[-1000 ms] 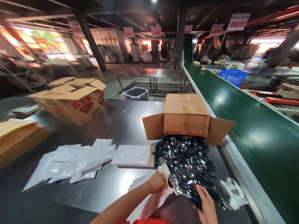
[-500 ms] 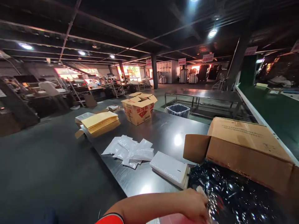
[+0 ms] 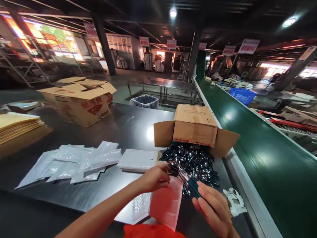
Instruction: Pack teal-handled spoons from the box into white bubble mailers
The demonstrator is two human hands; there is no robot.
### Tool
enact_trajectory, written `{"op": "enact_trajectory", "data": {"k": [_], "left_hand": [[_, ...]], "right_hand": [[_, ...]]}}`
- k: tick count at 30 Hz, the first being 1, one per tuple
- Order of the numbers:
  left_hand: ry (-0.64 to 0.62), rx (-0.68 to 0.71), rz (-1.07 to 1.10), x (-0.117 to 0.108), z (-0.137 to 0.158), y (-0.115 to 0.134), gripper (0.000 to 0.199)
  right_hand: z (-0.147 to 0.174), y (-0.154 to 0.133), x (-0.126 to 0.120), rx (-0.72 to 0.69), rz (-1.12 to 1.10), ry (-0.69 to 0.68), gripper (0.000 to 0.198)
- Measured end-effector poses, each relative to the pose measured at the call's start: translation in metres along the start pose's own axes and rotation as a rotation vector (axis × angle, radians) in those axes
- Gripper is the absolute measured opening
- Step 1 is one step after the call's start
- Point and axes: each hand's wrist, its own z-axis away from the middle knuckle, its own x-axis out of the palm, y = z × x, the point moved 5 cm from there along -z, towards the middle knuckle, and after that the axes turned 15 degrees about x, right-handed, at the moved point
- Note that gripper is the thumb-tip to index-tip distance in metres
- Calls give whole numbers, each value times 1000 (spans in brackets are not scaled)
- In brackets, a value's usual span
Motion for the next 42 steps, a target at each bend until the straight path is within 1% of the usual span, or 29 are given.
{"op": "enact_trajectory", "data": {"k": [2,4,7,10,12,13,15,16,19,21,22,24,25,27,29,31,33,34,35,36,37,38,39,40,42], "left_hand": [[76,-5,34,-3,3,4,13],[117,-10,56,-6,4,7,8],[102,23,71,-8,2,11,5],[101,76,135,-11,0,15,6],[121,142,69,-12,-1,21,9],[138,188,-15,-12,0,26,13],[165,294,-244,-7,0,38,20],[174,348,-350,-2,0,45,22],[174,470,-541,20,-2,62,20],[221,485,-551,28,-6,66,14],[259,474,-527,28,-8,67,11],[355,437,-461,21,-10,68,8],[398,434,-432,16,-9,70,9],[462,448,-417,5,-3,76,13],[476,447,-453,-4,4,85,22],[485,442,-525,-8,12,95,25],[494,475,-574,-9,18,103,19],[499,502,-585,-8,20,106,16],[498,527,-594,-7,21,107,13],[501,541,-602,-6,22,107,10],[508,533,-610,-6,21,106,10],[518,498,-615,-7,21,103,15],[533,455,-616,-8,21,100,22],[550,439,-620,-9,22,98,28],[576,465,-670,-10,26,98,30]], "right_hand": [[-3,-6,-5,-46,-16,-47,16],[-4,-10,-7,-99,-19,-74,17],[-2,-12,-9,-180,-8,-78,13],[-1,-16,-12,-303,3,-56,10],[-4,-18,-12,-338,7,-85,9],[-7,-17,-10,-314,3,-115,8],[-15,-13,-5,-226,-37,-169,8],[-19,-10,-1,-166,-66,-192,11],[-27,2,18,41,-119,-277,24],[-28,8,34,184,-56,-373,36],[-28,9,40,233,-8,-419,44],[-27,10,45,301,36,-481,61],[-25,10,46,332,5,-498,64],[-22,14,42,436,-147,-482,61],[-14,24,40,614,-339,-413,64],[1,33,45,816,-593,-356,82],[18,33,59,985,-927,-380,105],[26,28,68,1048,-1073,-416,111],[33,22,77,1108,-1168,-444,110],[39,17,84,1175,-1200,-461,101],[45,12,89,1240,-1174,-460,85],[48,8,91,1289,-1113,-435,67],[50,5,92,1313,-1038,-399,52],[51,2,91,1312,-962,-355,45],[49,-2,86,1267,-866,-282,42]]}}
